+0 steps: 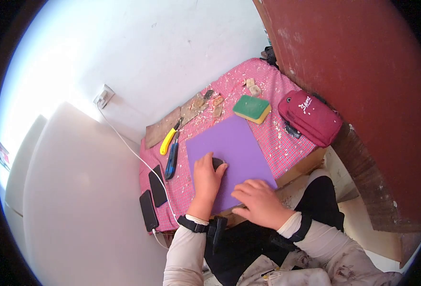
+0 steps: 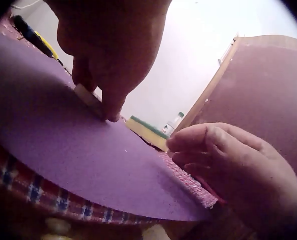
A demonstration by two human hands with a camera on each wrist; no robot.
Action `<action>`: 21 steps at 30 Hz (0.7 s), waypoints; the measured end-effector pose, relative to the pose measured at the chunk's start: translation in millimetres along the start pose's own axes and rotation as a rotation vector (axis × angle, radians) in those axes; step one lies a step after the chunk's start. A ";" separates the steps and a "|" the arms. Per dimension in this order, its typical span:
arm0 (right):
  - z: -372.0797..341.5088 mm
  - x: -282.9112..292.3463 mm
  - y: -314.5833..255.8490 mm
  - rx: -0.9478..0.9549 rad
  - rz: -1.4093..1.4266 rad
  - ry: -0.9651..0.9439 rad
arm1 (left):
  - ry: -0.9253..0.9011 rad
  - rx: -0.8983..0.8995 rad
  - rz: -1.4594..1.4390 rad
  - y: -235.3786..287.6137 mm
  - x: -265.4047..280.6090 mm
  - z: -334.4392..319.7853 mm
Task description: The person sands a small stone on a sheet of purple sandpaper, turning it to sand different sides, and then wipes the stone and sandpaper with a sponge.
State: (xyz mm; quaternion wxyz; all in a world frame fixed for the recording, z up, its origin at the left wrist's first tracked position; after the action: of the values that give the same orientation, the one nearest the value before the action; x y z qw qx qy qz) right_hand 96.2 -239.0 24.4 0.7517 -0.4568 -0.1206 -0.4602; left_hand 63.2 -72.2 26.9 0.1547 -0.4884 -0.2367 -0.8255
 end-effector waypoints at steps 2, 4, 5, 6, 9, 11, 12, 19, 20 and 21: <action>12.0 12.2 18.7 -0.089 0.001 -0.023 | -0.008 -0.025 0.016 -1.4 -2.3 2.9; 25.2 39.8 40.7 -0.126 -0.105 0.168 | -0.015 -0.023 0.013 -0.4 -1.3 3.3; 30.8 39.0 55.0 -0.126 -0.105 0.168 | -0.025 -0.025 0.013 0.3 -1.0 3.3; 35.5 35.2 72.5 -0.134 -0.139 0.171 | -0.024 -0.025 0.014 1.0 -0.5 3.1; 42.4 31.1 88.8 -0.114 -0.203 0.159 | -0.012 -0.042 -0.003 5.0 1.5 4.2; 44.8 28.2 89.6 -0.087 -0.228 0.134 | -0.029 -0.012 0.015 4.5 0.3 3.2; 44.2 28.7 89.5 -0.092 -0.218 0.141 | -0.031 -0.006 0.016 6.5 1.5 1.5; 54.4 24.3 97.1 -0.076 -0.262 0.063 | -0.050 -0.019 0.007 0.6 -3.9 8.6; 56.7 26.4 99.3 -0.074 -0.263 0.063 | -0.036 -0.030 0.026 1.6 -3.8 10.2; 58.1 25.7 103.3 -0.079 -0.219 0.026 | -0.034 -0.030 0.026 3.8 -3.1 10.0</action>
State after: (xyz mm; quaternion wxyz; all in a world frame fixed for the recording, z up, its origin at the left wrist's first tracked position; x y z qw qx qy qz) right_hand 207.0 -191.1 12.6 0.6797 -0.4641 -0.1417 -0.5499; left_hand 73.8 -69.9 29.1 0.1539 -0.5076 -0.2206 -0.8185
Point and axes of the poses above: each hand's wrist, its own z-axis towards the middle knuckle, its own x-axis out of the back of the hand, y = z × x, the point moved 9 cm from there along z, towards the middle knuckle, and after that the axes turned 2 degrees about -y, right-handed, at the moved point
